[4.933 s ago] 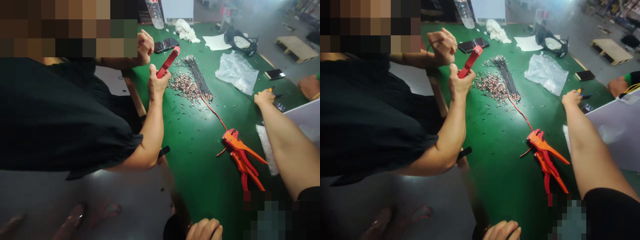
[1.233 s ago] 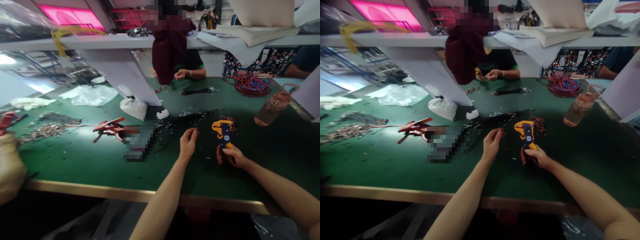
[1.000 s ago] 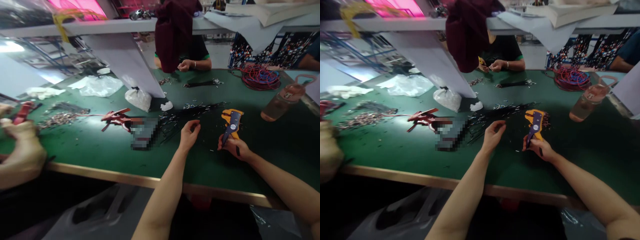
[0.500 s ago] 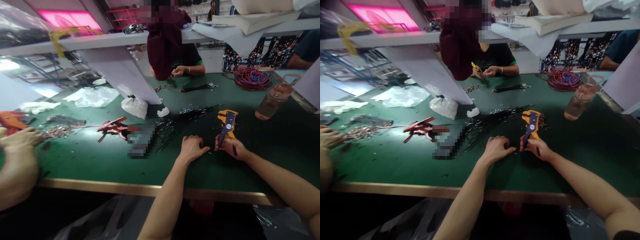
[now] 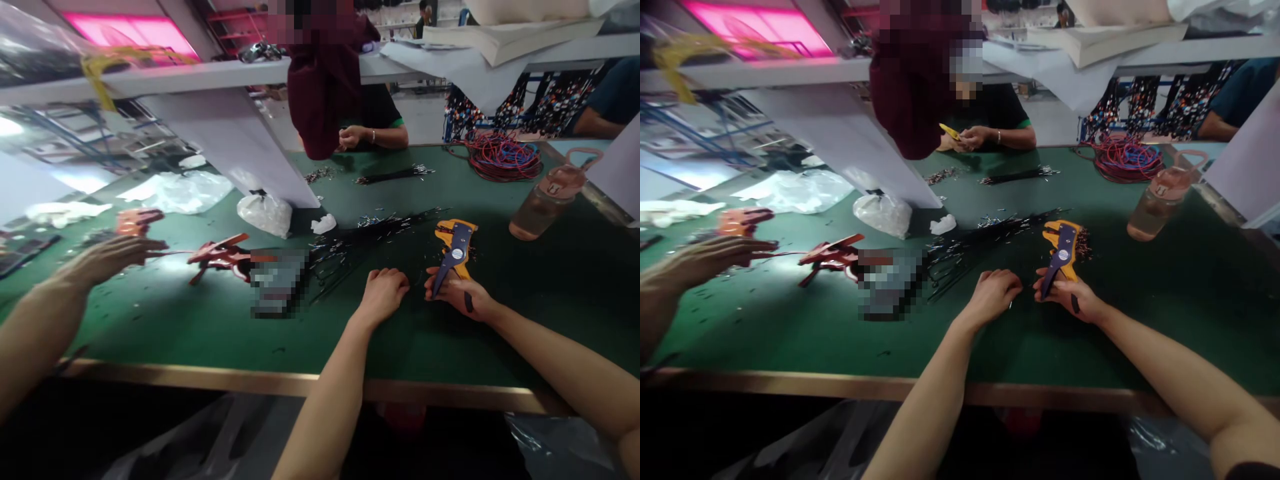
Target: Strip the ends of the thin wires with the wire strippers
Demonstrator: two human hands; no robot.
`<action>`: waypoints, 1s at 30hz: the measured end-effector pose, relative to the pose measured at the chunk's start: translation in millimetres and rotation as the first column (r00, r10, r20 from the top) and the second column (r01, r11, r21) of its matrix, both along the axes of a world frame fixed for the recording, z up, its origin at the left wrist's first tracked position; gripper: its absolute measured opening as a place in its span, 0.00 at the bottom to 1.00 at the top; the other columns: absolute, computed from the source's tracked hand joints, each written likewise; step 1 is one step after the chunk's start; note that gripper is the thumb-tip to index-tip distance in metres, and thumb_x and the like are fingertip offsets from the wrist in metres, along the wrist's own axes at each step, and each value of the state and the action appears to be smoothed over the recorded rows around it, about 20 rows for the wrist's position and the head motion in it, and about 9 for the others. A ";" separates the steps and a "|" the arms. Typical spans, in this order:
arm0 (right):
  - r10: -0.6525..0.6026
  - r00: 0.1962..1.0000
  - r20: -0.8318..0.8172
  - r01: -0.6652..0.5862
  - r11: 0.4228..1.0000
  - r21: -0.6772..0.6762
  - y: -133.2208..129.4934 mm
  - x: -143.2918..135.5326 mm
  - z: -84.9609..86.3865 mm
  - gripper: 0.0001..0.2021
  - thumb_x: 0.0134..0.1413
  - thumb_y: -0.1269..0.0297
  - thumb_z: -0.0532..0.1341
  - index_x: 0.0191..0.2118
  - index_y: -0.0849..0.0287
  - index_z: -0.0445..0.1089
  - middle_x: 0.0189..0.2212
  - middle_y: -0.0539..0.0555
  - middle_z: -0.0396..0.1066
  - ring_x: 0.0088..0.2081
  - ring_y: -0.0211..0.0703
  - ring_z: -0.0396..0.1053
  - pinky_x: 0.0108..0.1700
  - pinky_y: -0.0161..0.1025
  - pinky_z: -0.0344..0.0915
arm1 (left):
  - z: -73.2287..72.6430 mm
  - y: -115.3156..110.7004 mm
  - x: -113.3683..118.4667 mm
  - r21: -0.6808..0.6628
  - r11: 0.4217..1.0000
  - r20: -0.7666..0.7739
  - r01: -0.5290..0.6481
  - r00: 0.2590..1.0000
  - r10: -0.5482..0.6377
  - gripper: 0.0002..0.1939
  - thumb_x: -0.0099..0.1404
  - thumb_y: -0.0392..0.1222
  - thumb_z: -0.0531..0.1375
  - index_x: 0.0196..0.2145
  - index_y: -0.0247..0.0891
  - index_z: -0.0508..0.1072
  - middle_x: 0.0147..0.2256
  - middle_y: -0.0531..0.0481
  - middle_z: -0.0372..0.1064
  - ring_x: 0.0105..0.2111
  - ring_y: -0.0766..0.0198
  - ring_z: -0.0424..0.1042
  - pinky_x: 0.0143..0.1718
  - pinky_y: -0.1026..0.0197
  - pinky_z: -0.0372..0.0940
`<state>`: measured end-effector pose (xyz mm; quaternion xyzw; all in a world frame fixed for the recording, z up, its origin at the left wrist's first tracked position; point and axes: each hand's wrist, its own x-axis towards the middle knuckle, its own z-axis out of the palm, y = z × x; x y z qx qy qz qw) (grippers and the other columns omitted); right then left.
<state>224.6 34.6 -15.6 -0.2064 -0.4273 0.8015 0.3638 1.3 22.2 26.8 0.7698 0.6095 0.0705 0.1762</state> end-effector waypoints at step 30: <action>0.446 0.885 -0.133 -0.465 0.847 -0.257 -14.1 3.2 13.1 0.28 0.55 0.50 0.63 0.56 0.63 0.69 0.42 0.60 0.77 0.41 0.50 0.75 0.52 0.53 0.67 | -14.2 13.8 -5.4 -0.121 0.958 0.993 -0.259 -0.044 0.114 0.23 0.49 0.56 0.75 0.35 0.38 0.77 0.27 0.52 0.78 0.24 0.69 0.72 0.29 0.64 0.68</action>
